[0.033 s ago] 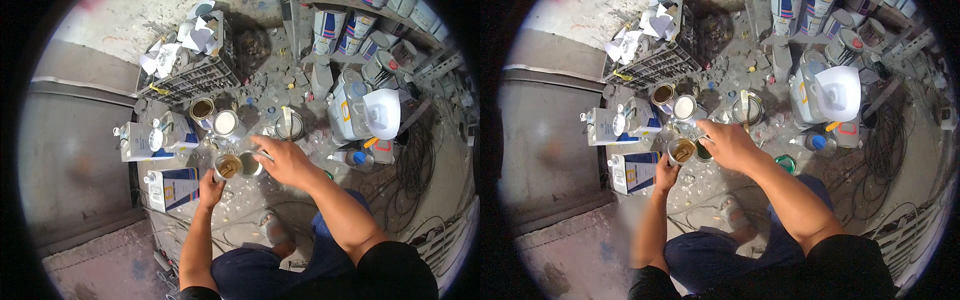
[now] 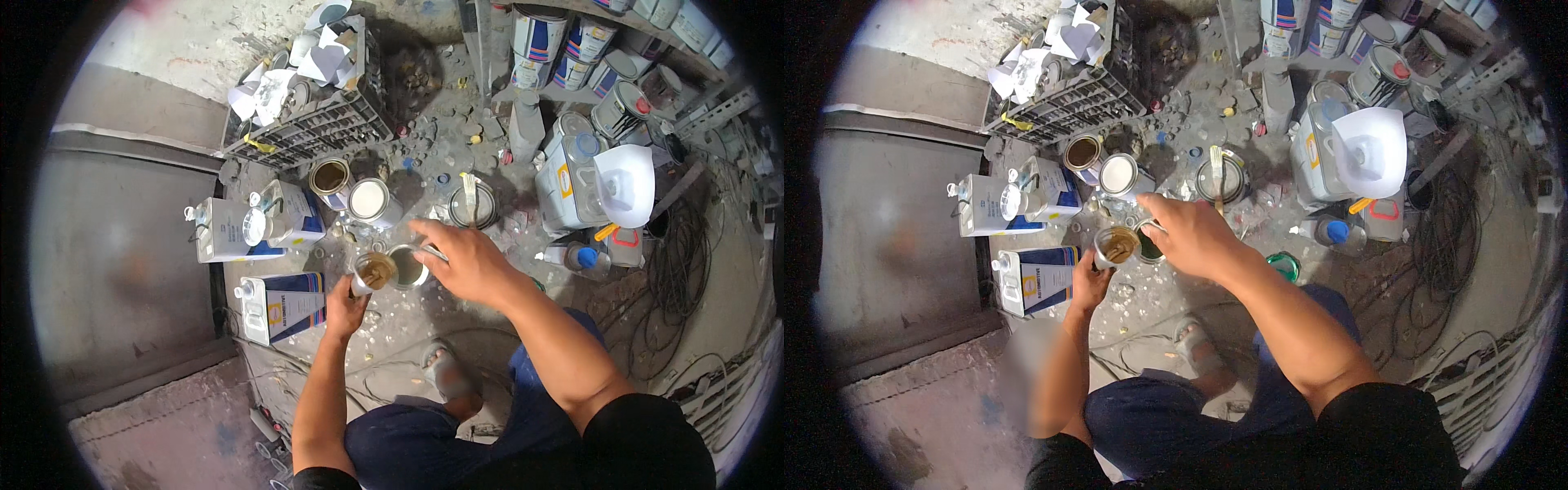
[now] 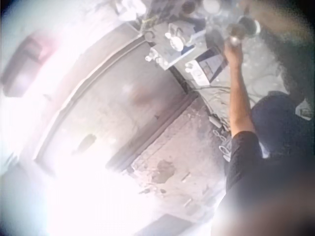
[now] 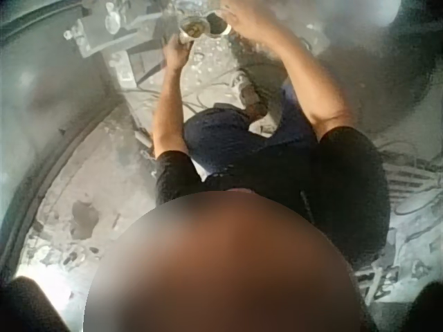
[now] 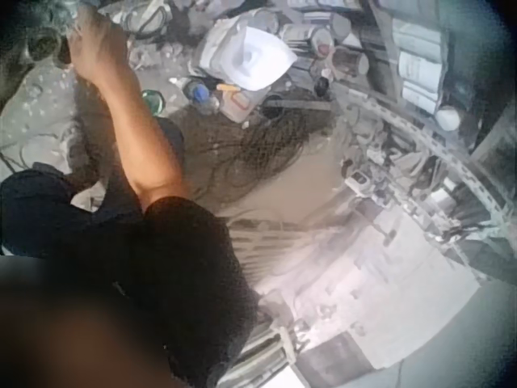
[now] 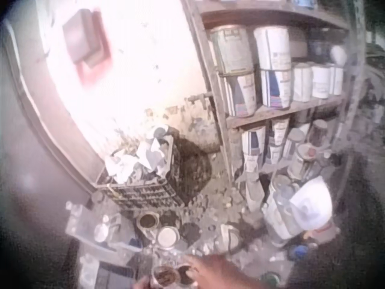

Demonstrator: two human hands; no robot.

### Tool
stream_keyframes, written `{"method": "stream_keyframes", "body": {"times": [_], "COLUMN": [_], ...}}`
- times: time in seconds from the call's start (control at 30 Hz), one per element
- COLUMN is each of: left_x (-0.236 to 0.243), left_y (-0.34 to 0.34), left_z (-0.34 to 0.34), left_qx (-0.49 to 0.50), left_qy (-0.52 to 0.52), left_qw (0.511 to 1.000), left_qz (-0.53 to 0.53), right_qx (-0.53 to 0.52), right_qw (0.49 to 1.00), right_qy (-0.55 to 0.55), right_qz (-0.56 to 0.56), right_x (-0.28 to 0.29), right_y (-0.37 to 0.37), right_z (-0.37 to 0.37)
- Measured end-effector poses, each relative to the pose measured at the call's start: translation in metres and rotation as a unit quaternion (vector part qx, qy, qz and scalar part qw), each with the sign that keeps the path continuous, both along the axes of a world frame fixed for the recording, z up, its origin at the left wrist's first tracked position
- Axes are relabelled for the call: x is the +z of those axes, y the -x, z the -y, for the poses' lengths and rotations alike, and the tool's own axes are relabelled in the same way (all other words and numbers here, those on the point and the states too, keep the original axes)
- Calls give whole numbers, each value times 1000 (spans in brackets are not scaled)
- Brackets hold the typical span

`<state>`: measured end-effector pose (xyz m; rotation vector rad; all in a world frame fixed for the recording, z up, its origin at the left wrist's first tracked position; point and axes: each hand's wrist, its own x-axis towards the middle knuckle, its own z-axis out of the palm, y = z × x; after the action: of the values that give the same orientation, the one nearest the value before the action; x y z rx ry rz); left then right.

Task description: The person mixes green paint in a small can using a stick, then adds a small amount of yellow paint from another can and stirs again. The person later walks to a car and wipes the hood with a hand while holding a tool.

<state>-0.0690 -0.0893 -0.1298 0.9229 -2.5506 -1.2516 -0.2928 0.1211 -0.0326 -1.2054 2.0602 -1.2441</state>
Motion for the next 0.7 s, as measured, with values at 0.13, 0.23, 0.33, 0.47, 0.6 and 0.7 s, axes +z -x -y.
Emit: {"method": "stream_keyframes", "body": {"times": [0.13, 0.23, 0.33, 0.47, 0.6, 0.7], "left_x": [-5, -8, -8, -5, -3, -2], "left_y": [-4, -3, 0, 6, 8, 3], "left_z": [0, 1, 1, -2, -3, -3], "left_qx": [-71, -107, -129, -147, -164, -122], "left_qy": [122, 150, 169, 185, 177, 111], "left_qw": [987, 979, 972, 964, 963, 984], "left_qz": [80, 93, 98, 123, 122, 74], "right_qx": [21, 57, 90, 135, 108, 62], "right_qw": [999, 998, 995, 990, 993, 997], "right_qy": [14, -11, -3, -16, -1, 36], "right_qz": [-24, 25, 31, 26, 36, 27], "right_x": [6, 12, 20, 26, 21, 15], "right_y": [3, 4, 5, 2, -3, -4], "right_z": [0, -1, -2, -3, -1, 0]}}
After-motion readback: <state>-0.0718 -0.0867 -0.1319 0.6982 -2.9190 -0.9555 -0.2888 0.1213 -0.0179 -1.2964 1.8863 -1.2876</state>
